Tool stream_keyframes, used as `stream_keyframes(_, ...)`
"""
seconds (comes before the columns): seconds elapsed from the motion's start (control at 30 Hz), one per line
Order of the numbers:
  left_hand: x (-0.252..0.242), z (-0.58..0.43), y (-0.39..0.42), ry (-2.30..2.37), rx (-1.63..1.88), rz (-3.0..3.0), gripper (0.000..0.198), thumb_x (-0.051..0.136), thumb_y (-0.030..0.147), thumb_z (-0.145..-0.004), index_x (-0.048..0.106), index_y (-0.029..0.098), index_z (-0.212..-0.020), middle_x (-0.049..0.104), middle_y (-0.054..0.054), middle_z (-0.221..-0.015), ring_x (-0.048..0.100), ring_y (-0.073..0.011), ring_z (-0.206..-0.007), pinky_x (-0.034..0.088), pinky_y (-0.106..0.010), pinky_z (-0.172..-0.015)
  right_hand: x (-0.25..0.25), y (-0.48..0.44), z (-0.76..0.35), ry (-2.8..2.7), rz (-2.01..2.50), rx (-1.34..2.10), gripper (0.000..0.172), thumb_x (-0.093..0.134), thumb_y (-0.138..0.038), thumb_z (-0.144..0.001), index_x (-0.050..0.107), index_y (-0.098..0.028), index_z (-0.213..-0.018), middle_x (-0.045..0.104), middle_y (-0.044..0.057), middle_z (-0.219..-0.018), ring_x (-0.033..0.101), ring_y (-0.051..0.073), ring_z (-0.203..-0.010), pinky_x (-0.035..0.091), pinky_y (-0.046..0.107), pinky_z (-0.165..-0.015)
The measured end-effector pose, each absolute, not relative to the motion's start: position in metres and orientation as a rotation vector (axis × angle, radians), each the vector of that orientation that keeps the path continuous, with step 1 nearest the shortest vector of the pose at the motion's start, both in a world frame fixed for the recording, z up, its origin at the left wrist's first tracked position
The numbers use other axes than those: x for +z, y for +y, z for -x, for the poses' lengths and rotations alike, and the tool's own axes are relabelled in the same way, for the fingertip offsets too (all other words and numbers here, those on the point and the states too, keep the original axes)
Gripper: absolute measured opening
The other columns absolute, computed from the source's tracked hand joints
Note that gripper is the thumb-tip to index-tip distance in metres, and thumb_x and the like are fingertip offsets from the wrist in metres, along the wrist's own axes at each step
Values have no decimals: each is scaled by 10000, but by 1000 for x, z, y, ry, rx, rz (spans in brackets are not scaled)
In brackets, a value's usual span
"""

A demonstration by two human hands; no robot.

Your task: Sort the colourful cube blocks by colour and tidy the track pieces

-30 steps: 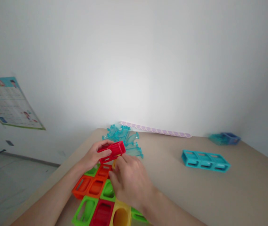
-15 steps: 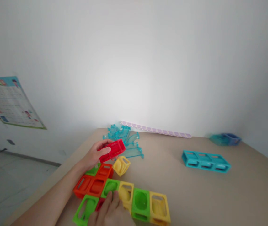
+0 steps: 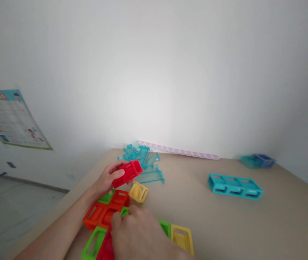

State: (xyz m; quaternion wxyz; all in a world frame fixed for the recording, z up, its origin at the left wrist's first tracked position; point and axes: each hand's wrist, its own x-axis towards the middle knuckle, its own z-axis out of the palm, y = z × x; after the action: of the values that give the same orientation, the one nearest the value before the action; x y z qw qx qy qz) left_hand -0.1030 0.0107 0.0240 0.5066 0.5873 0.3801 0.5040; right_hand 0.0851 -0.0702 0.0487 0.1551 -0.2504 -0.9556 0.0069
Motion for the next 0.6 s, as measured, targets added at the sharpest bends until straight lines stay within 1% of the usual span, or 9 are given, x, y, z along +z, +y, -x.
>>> stream_keyframes(0.03, 24, 103, 10, 907, 1218, -1413, 311, 660, 389, -777, 600, 166, -986, 712, -70, -859, 682, -213, -664, 525, -321, -634, 52, -67, -89, -2700, 763, 136, 45, 562, -153, -775, 572, -197, -778, 675, 37, -638, 636, 191, -584, 368, 244, -464)
stream_keyframes(0.1, 26, 102, 9, 888, 1214, -1407, 306, 658, 384, -780, 599, 165, -985, 716, -75, -857, 690, -223, -671, 530, -329, -639, 56, -62, -95, -2598, 840, 360, 63, 526, -182, -801, 553, -206, -749, 659, 28, -632, 608, 166, -556, 376, 238, -486)
stream_keyframes(0.2, 27, 101, 7, 855, 1195, -1395, 310, 651, 393, -784, 595, 167, -988, 719, -80, -846, 703, -259, -712, 543, -363, -659, 55, -54, -97, -2379, 896, 688, 170, 432, -212, -859, 481, -216, -697, 618, 8, -601, 578, 147, -526, 391, 236, -491)
stream_keyframes(0.3, 26, 100, 7, 848, 1204, -1397, 316, 657, 400, -782, 600, 169, -990, 712, -77, -834, 701, -262, -715, 545, -364, -650, 48, -44, -94, -2104, 941, 1233, 204, 339, -261, -913, 451, -220, -746, 581, -17, -555, 600, 149, -505, 435, 231, -460)
stream_keyframes(0.37, 25, 101, 8, 853, 1240, -1379, 334, 678, 396, -768, 608, 163, -998, 704, -73, -845, 691, -243, -699, 540, -343, -633, 46, -35, -92, -1911, 965, 1531, 201, 357, -332, -921, 468, -213, -804, 592, -17, -594, 630, 159, -528, 468, 238, -446)
stream_keyframes(0.4, 25, 101, 9, 857, 1267, -1362, 349, 692, 391, -757, 614, 157, -1003, 699, -72, -853, 686, -232, -700, 536, -326, -629, 48, -31, -93, -1830, 964, 1609, 214, 382, -375, -917, 481, -206, -829, 606, -9, -633, 645, 165, -558, 486, 247, -458)
stream_keyframes(0.47, 24, 103, 10, 874, 1336, -1329, 401, 723, 378, -732, 620, 155, -1047, 689, -67, -877, 676, -208, -717, 524, -282, -617, 54, -22, -98, -1738, 939, 1639, 268, 447, -444, -890, 507, -189, -832, 618, 4, -694, 656, 168, -615, 517, 266, -517)
stream_keyframes(0.53, 22, 104, 11, 899, 1403, -1299, 503, 758, 365, -697, 596, 180, -1136, 681, -55, -899, 668, -190, -739, 510, -243, -606, 65, -14, -107, -1723, 940, 1587, 309, 498, -480, -859, 516, -178, -796, 608, 3, -691, 641, 160, -626, 525, 277, -560)
stream_keyframes(0.6, 20, 105, 12, 912, 1437, -1276, 610, 788, 355, -665, 542, 222, -1208, 684, -45, -911, 671, -187, -751, 510, -232, -613, 76, -6, -117, -1774, 996, 1462, 323, 539, -487, -837, 513, -175, -757, 593, -1, -675, 616, 151, -620, 516, 275, -566)
